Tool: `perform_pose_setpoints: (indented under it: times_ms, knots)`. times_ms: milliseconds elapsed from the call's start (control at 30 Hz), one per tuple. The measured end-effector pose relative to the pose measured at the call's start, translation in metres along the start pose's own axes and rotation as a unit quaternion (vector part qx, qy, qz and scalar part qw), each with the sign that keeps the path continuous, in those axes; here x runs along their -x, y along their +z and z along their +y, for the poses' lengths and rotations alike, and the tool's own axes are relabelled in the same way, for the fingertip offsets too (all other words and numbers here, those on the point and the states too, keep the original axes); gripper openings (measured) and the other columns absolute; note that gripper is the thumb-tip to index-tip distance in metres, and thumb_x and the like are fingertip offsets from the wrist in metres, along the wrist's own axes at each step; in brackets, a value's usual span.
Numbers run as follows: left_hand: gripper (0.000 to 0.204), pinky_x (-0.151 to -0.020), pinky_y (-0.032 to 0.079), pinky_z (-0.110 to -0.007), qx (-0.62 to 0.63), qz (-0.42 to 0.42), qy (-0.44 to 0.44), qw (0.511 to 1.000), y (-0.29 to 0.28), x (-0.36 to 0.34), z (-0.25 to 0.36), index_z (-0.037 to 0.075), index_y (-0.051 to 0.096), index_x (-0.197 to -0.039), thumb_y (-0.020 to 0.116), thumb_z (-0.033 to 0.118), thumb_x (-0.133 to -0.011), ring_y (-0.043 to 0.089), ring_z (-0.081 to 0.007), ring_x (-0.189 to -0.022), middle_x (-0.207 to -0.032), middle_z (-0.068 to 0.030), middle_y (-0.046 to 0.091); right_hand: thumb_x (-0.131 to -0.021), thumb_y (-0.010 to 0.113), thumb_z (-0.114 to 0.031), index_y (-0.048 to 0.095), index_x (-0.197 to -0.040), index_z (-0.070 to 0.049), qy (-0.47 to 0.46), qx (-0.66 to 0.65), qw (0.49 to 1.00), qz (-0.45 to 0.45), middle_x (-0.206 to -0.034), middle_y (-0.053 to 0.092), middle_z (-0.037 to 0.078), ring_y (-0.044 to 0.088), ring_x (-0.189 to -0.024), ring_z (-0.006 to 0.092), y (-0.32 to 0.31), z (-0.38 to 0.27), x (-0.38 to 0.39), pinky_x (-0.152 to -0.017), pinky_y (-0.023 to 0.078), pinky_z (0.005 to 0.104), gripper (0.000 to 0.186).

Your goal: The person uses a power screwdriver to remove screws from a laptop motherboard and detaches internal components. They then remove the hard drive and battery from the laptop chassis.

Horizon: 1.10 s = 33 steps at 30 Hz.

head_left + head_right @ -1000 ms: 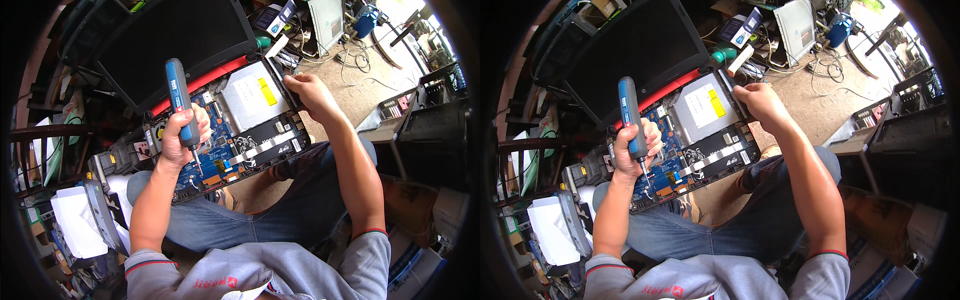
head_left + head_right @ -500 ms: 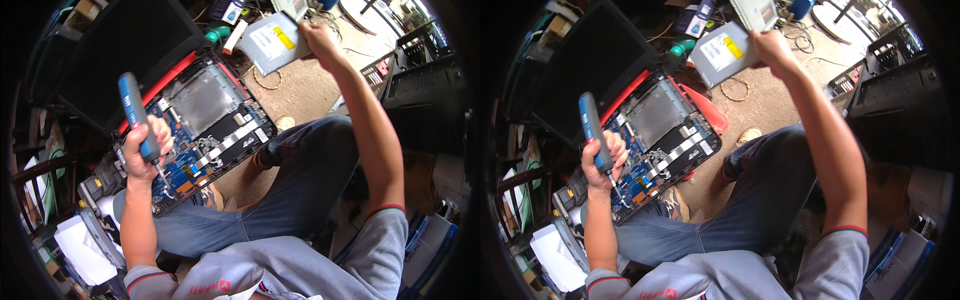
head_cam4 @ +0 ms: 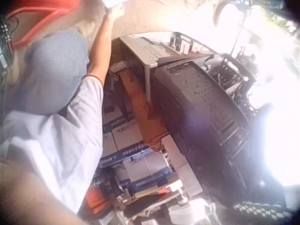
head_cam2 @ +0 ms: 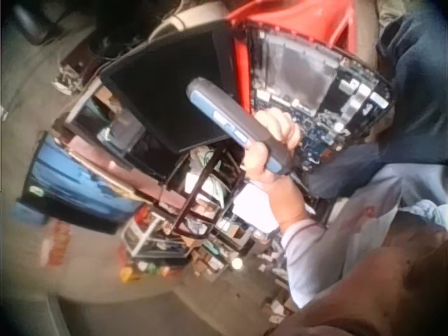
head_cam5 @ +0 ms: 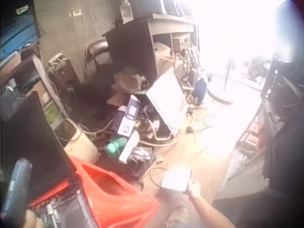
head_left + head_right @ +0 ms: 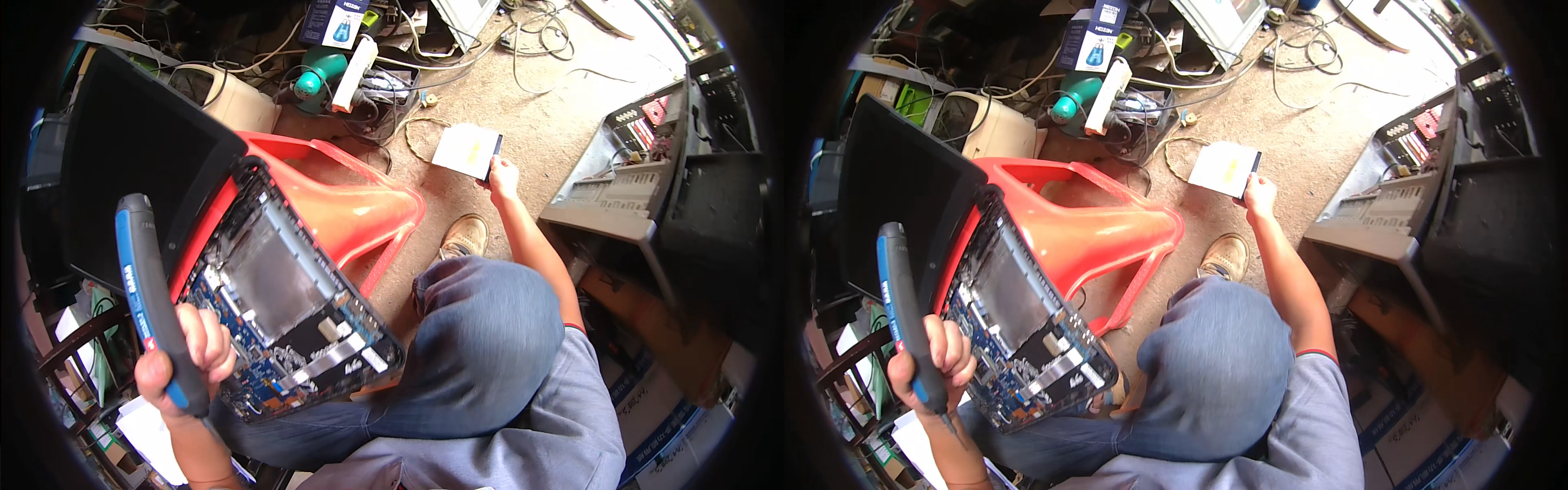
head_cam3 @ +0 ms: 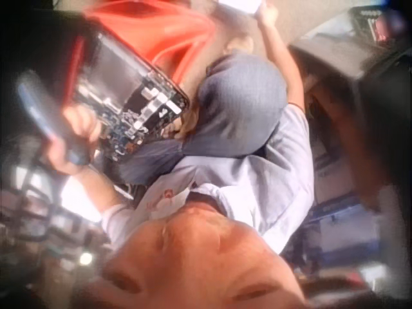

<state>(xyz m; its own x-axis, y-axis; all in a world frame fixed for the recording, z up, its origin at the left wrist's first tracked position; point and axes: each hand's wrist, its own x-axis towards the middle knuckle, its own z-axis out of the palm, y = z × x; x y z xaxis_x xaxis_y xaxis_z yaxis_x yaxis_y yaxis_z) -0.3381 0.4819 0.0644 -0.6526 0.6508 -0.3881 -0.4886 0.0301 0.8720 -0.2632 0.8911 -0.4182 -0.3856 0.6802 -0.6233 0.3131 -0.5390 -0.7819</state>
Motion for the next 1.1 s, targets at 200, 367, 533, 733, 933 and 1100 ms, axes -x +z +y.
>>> perform_pose_setpoints:
  times_ms: [200, 367, 533, 733, 933, 1100]
  knots:
    - [0.059, -0.042, 0.028, -0.025, -0.149, 0.080, -0.046, 0.985, 0.065, -0.056, 0.027, 0.006, 0.046, -0.078, 0.073, 0.058, -0.081, 0.033, -0.0091, -0.051, -0.067, -0.0026, 0.041, -0.103, 0.058, -0.029, 0.066, -0.112, 0.002, -0.100, 0.215, 0.969, 0.063, -0.090, 0.070, 0.009, 0.069, -0.076, 0.0180, 0.017, 0.019, -0.013, -0.062, 0.060, 0.0350, 0.034]
    - [0.047, -0.046, 0.031, -0.025, -0.296, -0.007, -0.085, 0.951, 0.106, -0.155, 0.022, 0.006, 0.056, -0.083, 0.071, 0.050, -0.084, 0.041, -0.0077, -0.053, -0.067, -0.0011, 0.047, -0.100, 0.061, -0.052, 0.064, -0.125, 0.004, -0.090, -0.039, 0.961, -0.257, -0.106, 0.071, 0.011, 0.069, -0.089, 0.0164, 0.026, -0.130, 0.092, -0.077, 0.057, 0.0315, 0.062]
    - [0.037, -0.056, 0.036, -0.026, -0.451, -0.154, -0.084, 0.875, 0.132, -0.256, -0.031, 0.007, 0.070, -0.086, 0.064, 0.043, -0.091, 0.049, -0.0072, -0.061, -0.068, 0.0011, 0.055, -0.100, 0.063, -0.045, 0.063, -0.114, 0.005, -0.161, -0.082, 0.866, -0.466, -0.090, 0.069, 0.007, 0.068, -0.075, 0.0126, 0.047, -0.250, 0.177, -0.067, 0.058, 0.0245, 0.053]
    - [0.051, -0.051, 0.034, -0.027, -0.578, -0.130, -0.151, 0.792, 0.148, -0.291, -0.046, 0.000, 0.066, -0.079, 0.072, 0.050, -0.088, 0.044, -0.0079, -0.058, -0.064, 0.0014, 0.049, -0.097, 0.068, -0.027, 0.058, -0.106, 0.002, -0.087, -0.083, 0.970, -0.211, -0.089, 0.066, 0.011, 0.066, -0.065, 0.0147, -0.012, -0.204, 0.125, -0.052, 0.057, 0.0300, 0.032]
    - [0.013, -0.064, 0.054, -0.029, -0.451, -0.129, -0.191, 0.862, 0.133, -0.303, -0.074, -0.005, 0.069, -0.091, 0.058, 0.001, -0.090, 0.064, -0.0116, -0.069, -0.081, -0.0063, 0.068, -0.092, 0.068, -0.021, 0.056, -0.097, -0.001, 0.006, -0.087, 0.981, -0.171, -0.077, 0.062, 0.010, 0.062, -0.057, 0.0181, -0.066, -0.104, 0.092, -0.051, 0.055, 0.0342, 0.024]
    - [0.013, -0.068, 0.059, -0.035, -0.725, -0.279, -0.092, 0.623, 0.145, -0.375, -0.125, -0.004, 0.074, -0.090, 0.063, 0.000, -0.087, 0.074, -0.0222, -0.076, -0.083, -0.0176, 0.075, -0.095, 0.066, -0.021, 0.056, -0.094, -0.004, 0.030, -0.131, 0.987, -0.091, -0.076, 0.062, 0.009, 0.062, -0.056, 0.0179, -0.062, -0.055, 0.111, -0.049, 0.053, 0.0327, 0.020]
